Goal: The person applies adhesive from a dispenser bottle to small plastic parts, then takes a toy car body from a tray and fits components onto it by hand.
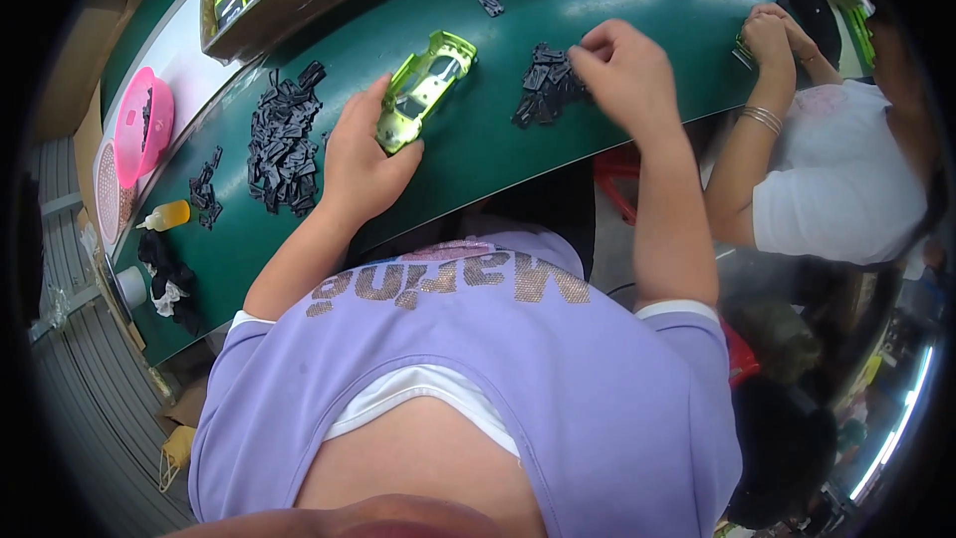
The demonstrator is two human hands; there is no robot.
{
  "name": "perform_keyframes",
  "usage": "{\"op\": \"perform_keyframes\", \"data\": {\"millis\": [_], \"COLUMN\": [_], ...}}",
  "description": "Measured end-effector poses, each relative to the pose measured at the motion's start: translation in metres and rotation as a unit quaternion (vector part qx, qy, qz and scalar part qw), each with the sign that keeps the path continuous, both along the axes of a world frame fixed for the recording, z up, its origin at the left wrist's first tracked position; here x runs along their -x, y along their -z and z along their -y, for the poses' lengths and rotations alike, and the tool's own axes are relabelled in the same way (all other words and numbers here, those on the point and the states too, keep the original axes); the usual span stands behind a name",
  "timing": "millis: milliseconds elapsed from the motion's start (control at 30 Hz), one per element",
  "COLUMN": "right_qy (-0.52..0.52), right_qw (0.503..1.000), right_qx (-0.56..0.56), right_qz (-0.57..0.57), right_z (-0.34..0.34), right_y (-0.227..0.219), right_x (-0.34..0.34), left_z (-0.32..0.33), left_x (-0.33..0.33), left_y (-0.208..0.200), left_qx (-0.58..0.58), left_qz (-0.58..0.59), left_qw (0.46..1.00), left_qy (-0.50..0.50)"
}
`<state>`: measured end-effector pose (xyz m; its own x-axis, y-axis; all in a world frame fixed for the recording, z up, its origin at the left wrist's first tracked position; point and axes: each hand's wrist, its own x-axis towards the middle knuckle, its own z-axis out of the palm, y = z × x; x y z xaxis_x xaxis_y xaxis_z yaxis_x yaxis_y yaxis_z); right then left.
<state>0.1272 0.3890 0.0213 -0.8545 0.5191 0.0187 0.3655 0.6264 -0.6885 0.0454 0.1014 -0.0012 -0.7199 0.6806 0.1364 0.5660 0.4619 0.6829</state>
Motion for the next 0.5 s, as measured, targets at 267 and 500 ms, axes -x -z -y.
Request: {"op": "perform_keyframes", "data": {"millis": [267, 500], "right_qy": [-0.008, -0.014], "right_qw": [0.96, 0.968], "right_qx": [-0.185, -0.159], "right_qz": [0.209, 0.192], "right_z": [-0.03, -0.04], "right_y": [0.002, 0.0], "right_x": [0.042, 0.04], "left_z": [-0.004, -0.039], "left_x": [-0.014, 0.033], "left_y": [-0.022, -0.017], "left_qx": [0.083, -0.032], "left_qz": [0.002, -0.223], "left_qw": [0.996, 0.973], "left_qy": [-0.007, 0.051]}}
